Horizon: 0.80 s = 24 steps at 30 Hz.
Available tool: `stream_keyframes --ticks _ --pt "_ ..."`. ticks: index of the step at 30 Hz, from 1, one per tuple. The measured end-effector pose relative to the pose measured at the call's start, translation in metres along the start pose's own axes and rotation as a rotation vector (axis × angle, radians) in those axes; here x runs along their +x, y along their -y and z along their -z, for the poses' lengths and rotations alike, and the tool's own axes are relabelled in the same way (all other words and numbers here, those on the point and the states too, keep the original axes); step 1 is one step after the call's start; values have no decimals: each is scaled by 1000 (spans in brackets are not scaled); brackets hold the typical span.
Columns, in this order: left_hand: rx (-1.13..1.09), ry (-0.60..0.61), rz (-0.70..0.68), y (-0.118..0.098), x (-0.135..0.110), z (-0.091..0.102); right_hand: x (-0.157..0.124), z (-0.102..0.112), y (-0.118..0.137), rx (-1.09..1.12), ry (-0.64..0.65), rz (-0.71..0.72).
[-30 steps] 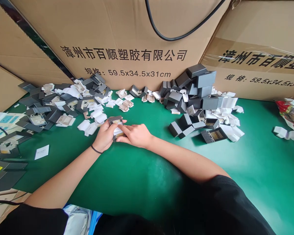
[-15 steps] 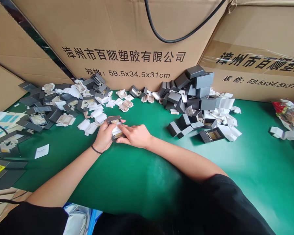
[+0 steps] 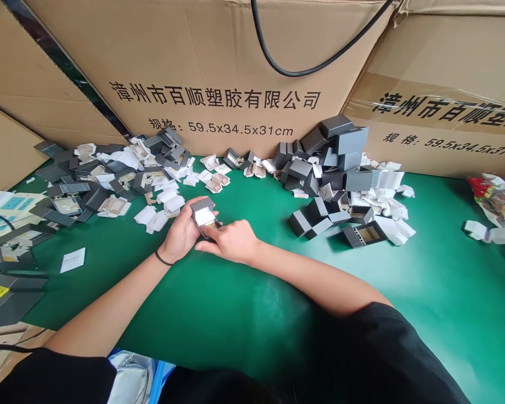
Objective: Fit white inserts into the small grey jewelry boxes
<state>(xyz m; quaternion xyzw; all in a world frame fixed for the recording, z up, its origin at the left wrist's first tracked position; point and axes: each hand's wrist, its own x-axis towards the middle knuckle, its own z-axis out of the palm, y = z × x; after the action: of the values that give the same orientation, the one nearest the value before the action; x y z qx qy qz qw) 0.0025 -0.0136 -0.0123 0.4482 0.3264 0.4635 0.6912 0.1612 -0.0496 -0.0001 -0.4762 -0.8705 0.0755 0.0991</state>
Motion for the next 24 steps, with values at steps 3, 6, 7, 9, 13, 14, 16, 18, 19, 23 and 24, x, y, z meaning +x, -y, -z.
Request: stream_keyframes --ticks 3,6,7,9,13,14,16,18,19,23,24 --pt "37 -20 3 1 -1 -1 0 6 5 -31 65 -27" --pt "44 -36 -6 3 -1 -2 -1 11 10 -45 123 -63" --pt "41 -35 -7 3 -1 -2 -1 13 11 -42 141 -75" --pt "29 -33 -5 4 -1 -2 0 14 12 -24 165 -95" --pt "-7 -37 10 3 1 -2 3 16 9 18 168 -118" --pt "-13 -40 15 2 1 -2 3 16 7 21 165 -120" --pt "-21 -55 25 1 1 -2 3 16 3 16 156 -130" --pt "-23 -71 32 0 1 -1 3 15 -1 -3 144 -155" --pt "-22 -76 32 0 1 -1 3 15 -3 -16 139 -168" --pt "-18 -67 22 -2 0 -1 5 16 -7 -60 148 -175" --pt "-21 -61 25 -2 0 -1 6 16 -7 -66 154 -170"
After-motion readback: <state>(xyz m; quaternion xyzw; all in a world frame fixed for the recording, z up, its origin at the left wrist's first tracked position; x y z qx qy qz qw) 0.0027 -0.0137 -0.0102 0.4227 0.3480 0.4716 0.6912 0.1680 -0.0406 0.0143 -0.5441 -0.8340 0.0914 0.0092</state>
